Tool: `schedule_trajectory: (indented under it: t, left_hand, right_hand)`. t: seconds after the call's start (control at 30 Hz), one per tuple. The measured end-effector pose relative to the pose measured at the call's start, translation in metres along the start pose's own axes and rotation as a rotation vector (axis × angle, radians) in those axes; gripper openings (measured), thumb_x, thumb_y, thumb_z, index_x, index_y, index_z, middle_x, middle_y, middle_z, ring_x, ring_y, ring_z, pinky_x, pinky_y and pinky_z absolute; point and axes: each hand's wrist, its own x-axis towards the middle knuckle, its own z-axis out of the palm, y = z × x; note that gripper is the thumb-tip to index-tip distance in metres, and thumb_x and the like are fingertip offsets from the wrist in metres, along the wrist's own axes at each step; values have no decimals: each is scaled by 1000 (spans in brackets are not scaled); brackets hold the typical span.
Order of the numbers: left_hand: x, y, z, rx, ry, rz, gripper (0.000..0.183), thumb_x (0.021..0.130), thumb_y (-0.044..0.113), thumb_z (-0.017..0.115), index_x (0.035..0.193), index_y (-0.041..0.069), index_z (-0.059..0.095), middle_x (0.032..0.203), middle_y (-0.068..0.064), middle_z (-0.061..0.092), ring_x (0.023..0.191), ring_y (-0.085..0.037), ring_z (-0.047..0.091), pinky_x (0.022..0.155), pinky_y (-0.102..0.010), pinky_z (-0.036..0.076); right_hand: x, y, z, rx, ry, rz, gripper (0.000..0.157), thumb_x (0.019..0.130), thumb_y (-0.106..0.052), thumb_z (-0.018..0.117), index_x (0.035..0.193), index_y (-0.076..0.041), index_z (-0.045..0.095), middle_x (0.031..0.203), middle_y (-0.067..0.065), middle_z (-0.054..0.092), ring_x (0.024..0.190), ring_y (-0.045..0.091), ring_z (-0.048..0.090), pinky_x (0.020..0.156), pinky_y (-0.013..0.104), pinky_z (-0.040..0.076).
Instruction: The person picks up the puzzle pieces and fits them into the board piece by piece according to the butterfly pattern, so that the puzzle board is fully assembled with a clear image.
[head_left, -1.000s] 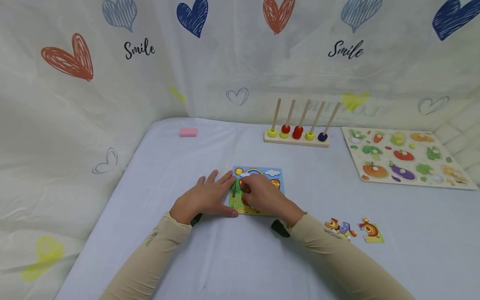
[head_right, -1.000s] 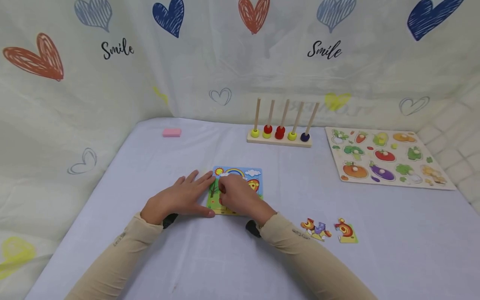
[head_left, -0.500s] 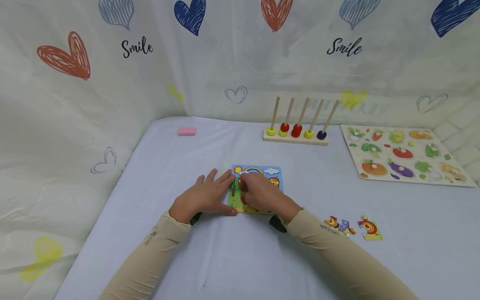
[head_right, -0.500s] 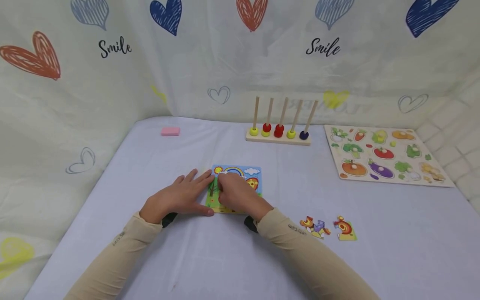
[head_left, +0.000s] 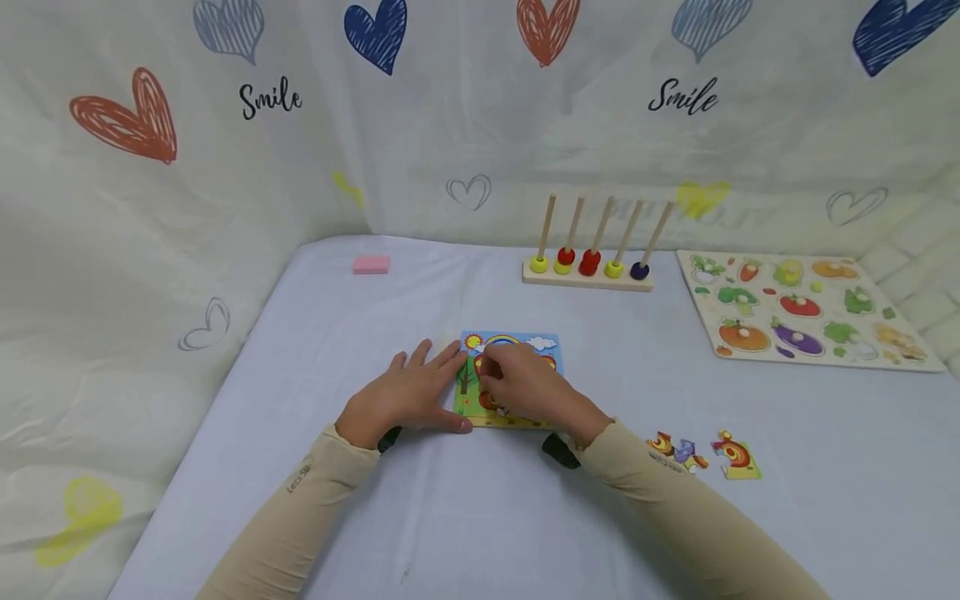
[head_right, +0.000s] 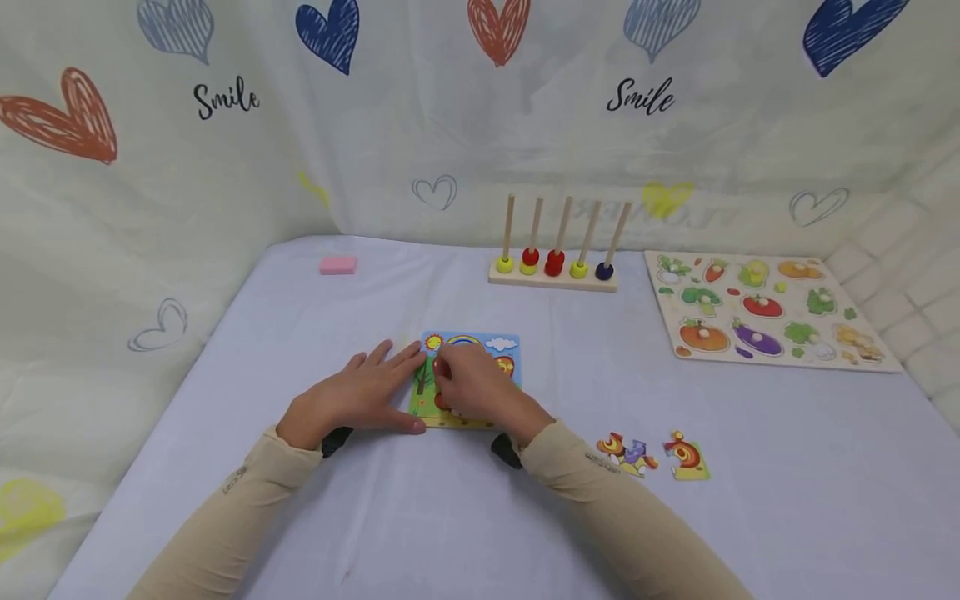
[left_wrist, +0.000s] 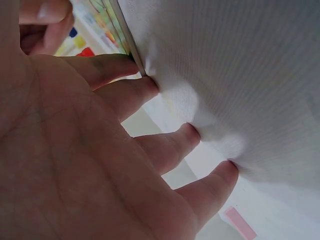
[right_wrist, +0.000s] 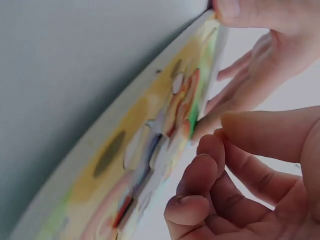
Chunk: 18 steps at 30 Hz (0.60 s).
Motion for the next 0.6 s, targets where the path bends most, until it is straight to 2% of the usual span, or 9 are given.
schedule_trajectory:
  t: [0.17,0.33,0.6]
  left_hand:
    - [2,0,1,10,8,-1,106,93,58,79,172,11,25,179,-6,14,161,-49,8,123,-71,15]
    - [4,0,3,19,7,-1,108,93,59,79,172,11,24,179,-6,14,161,-49,8,123,-70,15]
    - [4,0,3,24,10,3,109,92,59,80,171,10,24,179,-7,14,161,-50,8,123,-71,15]
  right_hand:
    - [-14,2,-8,72,72,-16,6,103,-8,70,98,-6,68,86,-1,65,80,17,60,71,33,54]
    - [-32,6,-21,121,142,-46,4,103,-8,70,104,-4,72,94,1,67,88,20,61,78,37,55]
    - [-56,18,-36,135,200,2,10,103,-10,71,111,-4,73,102,2,69,96,22,62,81,40,54]
